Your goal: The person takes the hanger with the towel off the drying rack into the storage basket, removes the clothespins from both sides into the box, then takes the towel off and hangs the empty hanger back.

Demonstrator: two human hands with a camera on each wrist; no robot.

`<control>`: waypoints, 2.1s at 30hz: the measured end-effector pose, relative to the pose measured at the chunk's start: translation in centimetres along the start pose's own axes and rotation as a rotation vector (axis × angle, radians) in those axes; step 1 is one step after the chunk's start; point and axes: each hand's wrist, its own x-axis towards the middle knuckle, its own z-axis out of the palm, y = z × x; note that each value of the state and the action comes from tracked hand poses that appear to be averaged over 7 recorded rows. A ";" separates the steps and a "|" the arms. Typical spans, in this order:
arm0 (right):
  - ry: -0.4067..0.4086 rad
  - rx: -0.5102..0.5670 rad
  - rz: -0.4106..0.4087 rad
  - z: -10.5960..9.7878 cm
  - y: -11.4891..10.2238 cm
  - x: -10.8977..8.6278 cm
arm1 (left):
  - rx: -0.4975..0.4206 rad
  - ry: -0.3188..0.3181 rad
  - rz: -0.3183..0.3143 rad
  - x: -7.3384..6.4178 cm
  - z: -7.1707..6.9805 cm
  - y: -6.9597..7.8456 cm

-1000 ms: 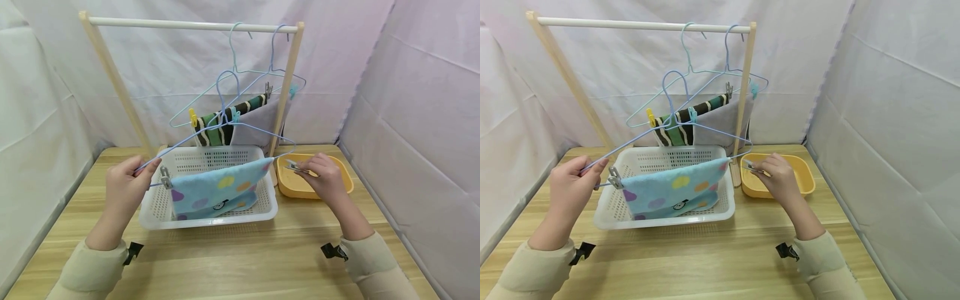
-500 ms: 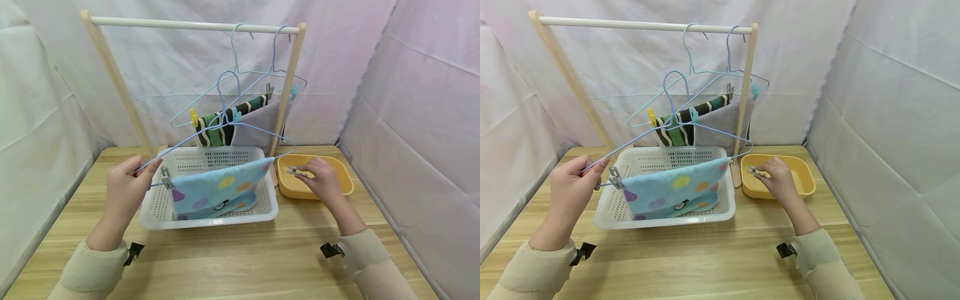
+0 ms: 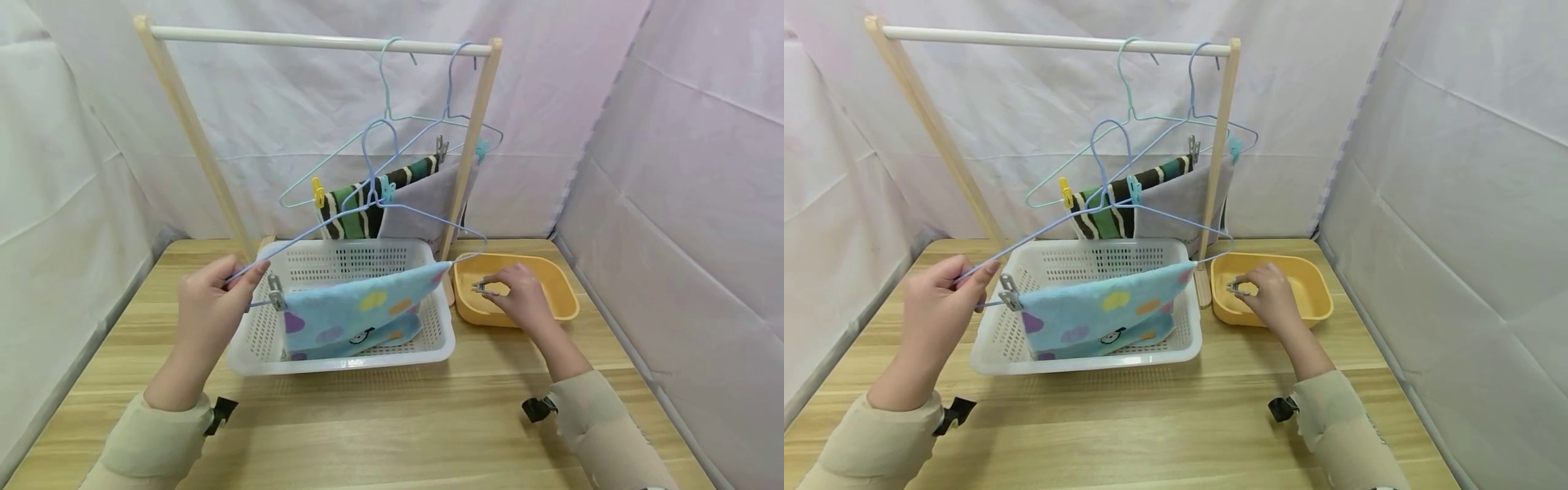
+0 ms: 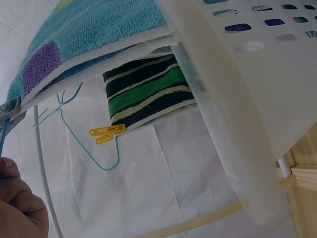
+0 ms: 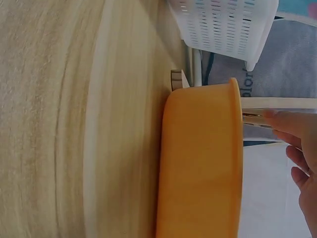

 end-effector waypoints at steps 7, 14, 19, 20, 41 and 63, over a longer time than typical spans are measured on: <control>-0.076 -0.040 0.056 0.3 0.2 -0.1 | -0.010 -0.006 0.007 -0.2 0.2 -0.1; -0.151 -0.029 0.128 0.6 0.3 0.0 | -0.024 -0.015 0.021 -0.3 0.6 0.2; -0.187 -0.024 0.160 0.6 0.2 0.2 | -0.033 -0.017 0.021 -0.3 0.7 0.3; -0.192 -0.025 0.166 0.6 0.2 0.3 | -0.030 -0.019 0.022 -0.3 0.7 0.3; -0.233 -0.023 0.266 0.4 0.6 0.3 | -0.015 -0.033 -0.017 -0.4 1.5 0.4; -0.053 -0.024 0.102 -2.0 -4.0 1.2 | -0.041 -0.045 -0.098 -0.5 2.2 1.0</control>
